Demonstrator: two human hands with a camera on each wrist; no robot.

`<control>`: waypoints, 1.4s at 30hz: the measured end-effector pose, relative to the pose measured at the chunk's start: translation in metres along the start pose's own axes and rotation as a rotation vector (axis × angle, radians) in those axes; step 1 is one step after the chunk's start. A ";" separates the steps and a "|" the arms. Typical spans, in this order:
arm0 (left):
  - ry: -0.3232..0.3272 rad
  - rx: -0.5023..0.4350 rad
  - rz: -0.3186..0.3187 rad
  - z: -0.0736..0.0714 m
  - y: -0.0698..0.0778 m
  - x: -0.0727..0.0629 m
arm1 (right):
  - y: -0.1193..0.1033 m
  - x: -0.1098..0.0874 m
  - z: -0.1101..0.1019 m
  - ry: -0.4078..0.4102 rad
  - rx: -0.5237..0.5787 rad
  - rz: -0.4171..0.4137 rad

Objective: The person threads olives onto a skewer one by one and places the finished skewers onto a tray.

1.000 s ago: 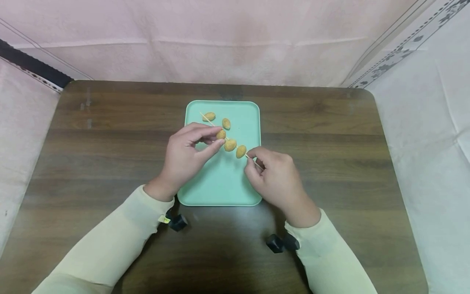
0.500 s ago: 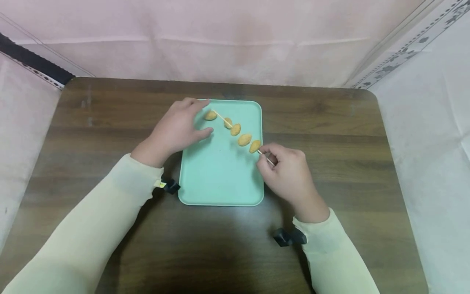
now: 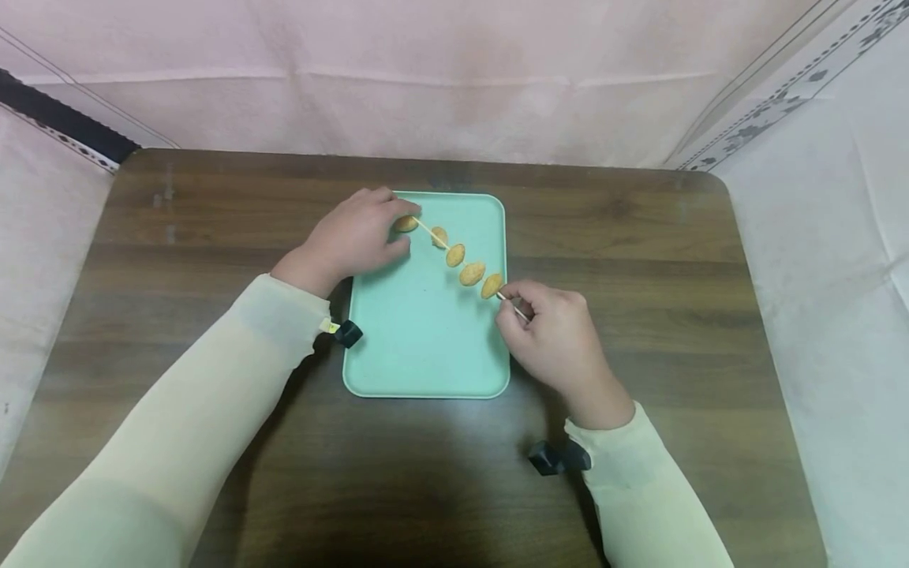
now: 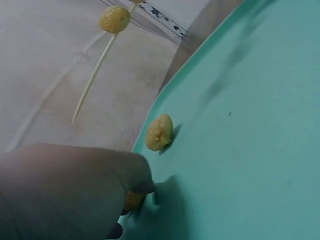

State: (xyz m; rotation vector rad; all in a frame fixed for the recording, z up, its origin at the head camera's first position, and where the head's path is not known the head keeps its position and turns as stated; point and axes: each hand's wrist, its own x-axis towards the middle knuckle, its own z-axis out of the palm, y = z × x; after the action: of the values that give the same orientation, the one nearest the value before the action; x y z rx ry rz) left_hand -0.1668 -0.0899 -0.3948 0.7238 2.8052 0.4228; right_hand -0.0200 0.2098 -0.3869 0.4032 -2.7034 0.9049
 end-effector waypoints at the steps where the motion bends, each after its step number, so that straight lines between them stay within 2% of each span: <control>1: 0.003 0.002 0.001 0.001 0.000 0.000 | 0.000 0.000 0.000 0.000 0.000 -0.003; 5: 0.025 -0.024 0.006 0.004 0.000 0.000 | -0.001 0.001 0.001 0.001 0.003 -0.013; 9: 0.080 -0.164 0.013 0.002 0.003 -0.006 | -0.001 0.000 0.000 0.004 0.005 -0.002; 11: 0.119 -0.275 0.013 0.001 0.006 -0.011 | -0.002 0.000 -0.002 0.007 0.007 0.008; 15: 0.181 -0.556 -0.009 0.000 0.011 -0.021 | -0.003 -0.001 -0.005 0.012 0.015 0.024; 18: 0.202 -0.750 -0.069 0.001 0.014 -0.028 | -0.004 -0.002 -0.007 0.012 0.019 0.027; 24: 0.250 -1.061 -0.156 0.008 0.014 -0.042 | -0.008 -0.004 -0.010 0.004 0.014 0.008; 28: 0.281 -1.340 -0.145 0.014 0.012 -0.046 | -0.013 -0.006 -0.012 -0.005 0.012 -0.020; 30: 0.288 -1.443 -0.113 0.016 0.011 -0.047 | -0.015 -0.008 -0.013 -0.007 0.015 -0.038; 33: 0.298 -1.517 -0.083 0.016 0.010 -0.050 | -0.018 -0.010 -0.013 -0.006 0.023 -0.066; 42: 0.333 -1.531 -0.046 0.017 0.010 -0.051 | -0.021 -0.011 -0.013 -0.004 0.034 -0.079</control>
State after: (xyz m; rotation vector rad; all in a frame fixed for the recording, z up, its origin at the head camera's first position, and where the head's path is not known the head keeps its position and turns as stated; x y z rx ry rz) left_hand -0.1137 -0.1031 -0.4009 0.1742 1.7596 2.3379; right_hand -0.0007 0.2036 -0.3683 0.5154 -2.6586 0.9294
